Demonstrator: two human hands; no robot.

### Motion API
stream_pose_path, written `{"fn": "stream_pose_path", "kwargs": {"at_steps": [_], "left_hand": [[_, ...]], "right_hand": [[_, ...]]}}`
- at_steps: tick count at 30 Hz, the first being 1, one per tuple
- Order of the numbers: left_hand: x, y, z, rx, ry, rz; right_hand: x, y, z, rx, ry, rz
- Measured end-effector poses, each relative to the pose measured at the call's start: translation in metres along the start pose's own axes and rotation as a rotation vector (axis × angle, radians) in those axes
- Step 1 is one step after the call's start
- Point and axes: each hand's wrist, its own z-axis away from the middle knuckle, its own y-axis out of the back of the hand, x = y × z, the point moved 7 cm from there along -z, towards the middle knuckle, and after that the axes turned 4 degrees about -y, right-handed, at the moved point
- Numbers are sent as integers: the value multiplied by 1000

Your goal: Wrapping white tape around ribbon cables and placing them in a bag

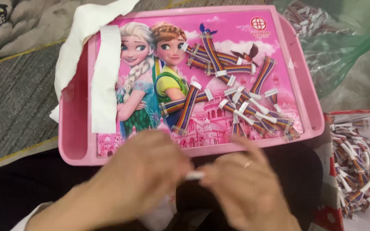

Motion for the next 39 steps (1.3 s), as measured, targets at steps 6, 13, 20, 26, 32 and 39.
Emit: {"fn": "stream_pose_path", "kwargs": {"at_steps": [6, 13, 20, 26, 32, 39], "left_hand": [[-76, 11, -27, 215, 434, -414], [-106, -1, -53, 69, 707, -125], [-49, 9, -26, 425, 576, 638], [-42, 16, 8, 612, 627, 701], [-52, -3, 27, 616, 699, 1092], [-43, -26, 63, 370, 561, 1229]], "right_hand": [[59, 42, 2, 464, -287, 382], [58, 31, -6, 450, -288, 504], [49, -43, 6, 334, -695, -1075], [30, -74, 12, 177, -785, -1495], [25, -71, 13, 84, -730, -1401], [18, -98, 19, -588, -807, -1464]]}}
